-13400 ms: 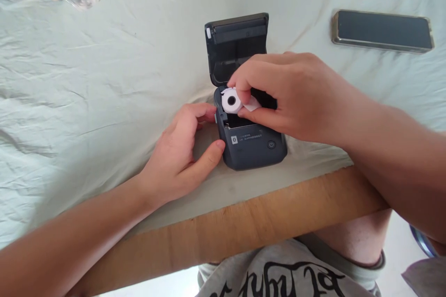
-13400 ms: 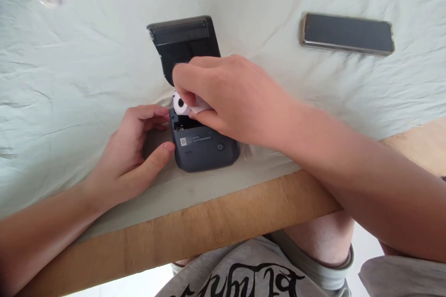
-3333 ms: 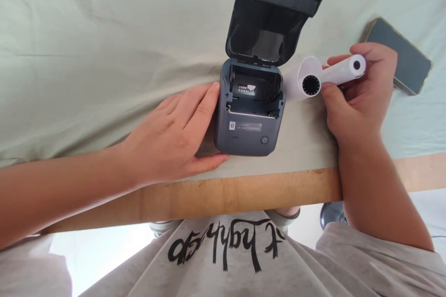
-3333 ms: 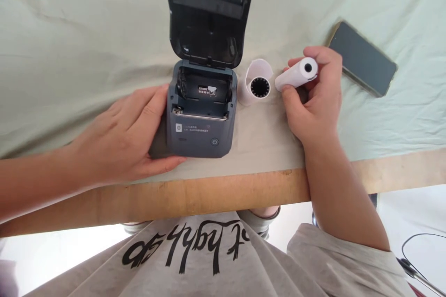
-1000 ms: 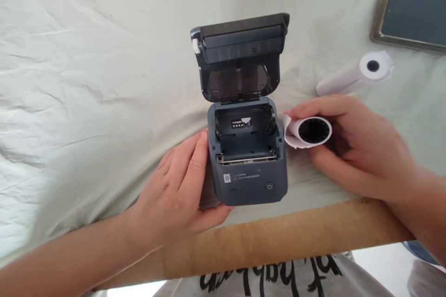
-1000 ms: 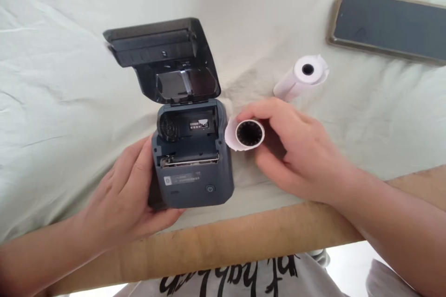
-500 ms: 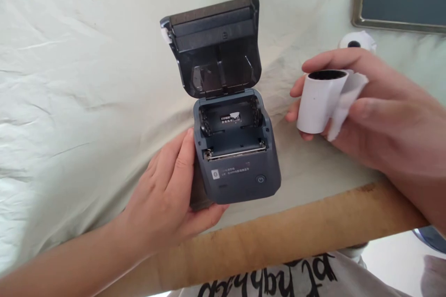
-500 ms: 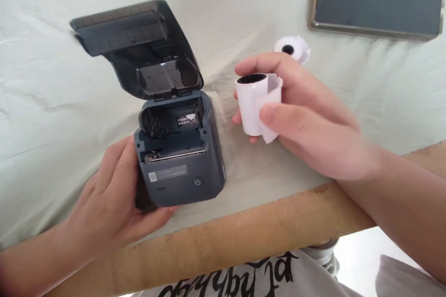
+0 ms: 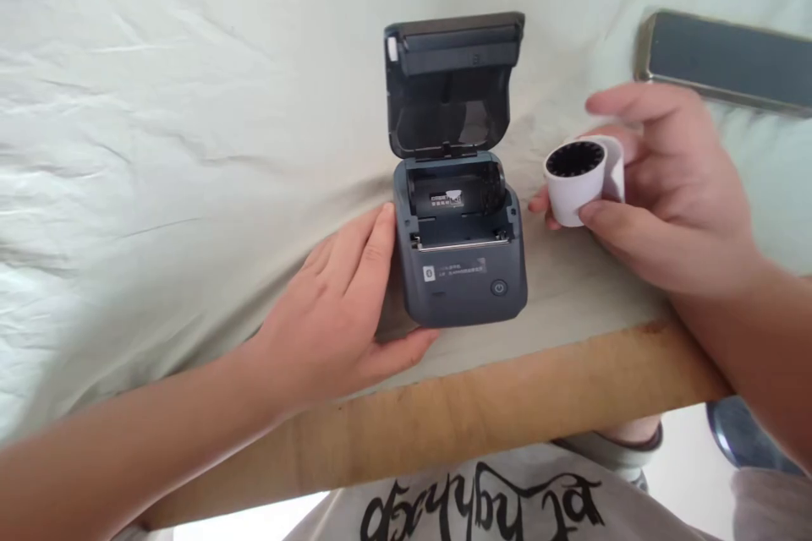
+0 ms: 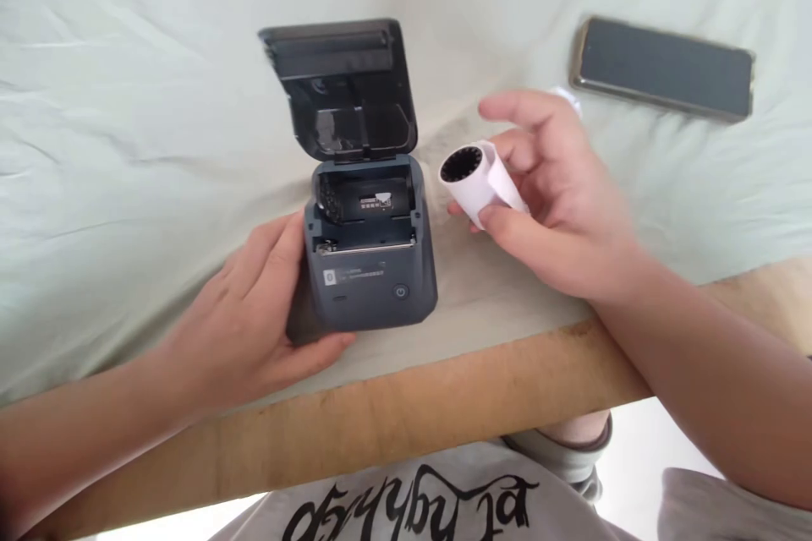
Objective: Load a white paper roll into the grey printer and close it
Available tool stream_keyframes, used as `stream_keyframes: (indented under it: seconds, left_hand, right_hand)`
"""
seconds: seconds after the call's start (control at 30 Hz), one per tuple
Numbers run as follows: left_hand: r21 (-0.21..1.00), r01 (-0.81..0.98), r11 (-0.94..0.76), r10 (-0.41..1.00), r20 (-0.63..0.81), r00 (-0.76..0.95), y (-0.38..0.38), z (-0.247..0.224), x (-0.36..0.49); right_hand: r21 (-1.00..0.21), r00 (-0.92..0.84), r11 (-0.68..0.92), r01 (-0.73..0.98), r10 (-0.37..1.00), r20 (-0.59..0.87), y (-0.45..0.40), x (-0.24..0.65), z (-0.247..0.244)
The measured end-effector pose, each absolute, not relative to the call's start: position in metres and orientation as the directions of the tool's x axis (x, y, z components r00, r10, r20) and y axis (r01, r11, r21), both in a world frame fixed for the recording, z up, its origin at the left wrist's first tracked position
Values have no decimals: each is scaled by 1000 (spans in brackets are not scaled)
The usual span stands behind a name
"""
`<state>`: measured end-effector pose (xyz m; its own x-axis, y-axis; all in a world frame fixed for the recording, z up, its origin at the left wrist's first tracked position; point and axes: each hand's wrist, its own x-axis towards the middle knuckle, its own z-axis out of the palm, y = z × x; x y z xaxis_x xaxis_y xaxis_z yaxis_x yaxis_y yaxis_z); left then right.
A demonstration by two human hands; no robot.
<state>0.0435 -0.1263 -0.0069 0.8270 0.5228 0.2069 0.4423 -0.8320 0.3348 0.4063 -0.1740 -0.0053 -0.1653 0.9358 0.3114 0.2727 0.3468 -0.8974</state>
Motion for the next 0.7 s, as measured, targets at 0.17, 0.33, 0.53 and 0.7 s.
stream_keyframes:
  seconds: [0.17,0.33,0.53,0.7]
  left_hand:
    - [361,426,-830,518,216,827,-130,-11,46]
    - [392,403,-827,520,260,814,-128,-14,44]
    - [382,413,-827,523,252,814,-130,-12,45]
    - [384,437,-814,566,353,745,-137,-14,51]
  right_hand:
    - [-763,-118,442,471,889,442,-174,393,15]
    - [-627,-236,469,621,876,422,-155,368,42]
    - [-576,-321,568,588,818,478,-131,358,20]
    - [-560,-343,634,533,767,541,-140,361,5]
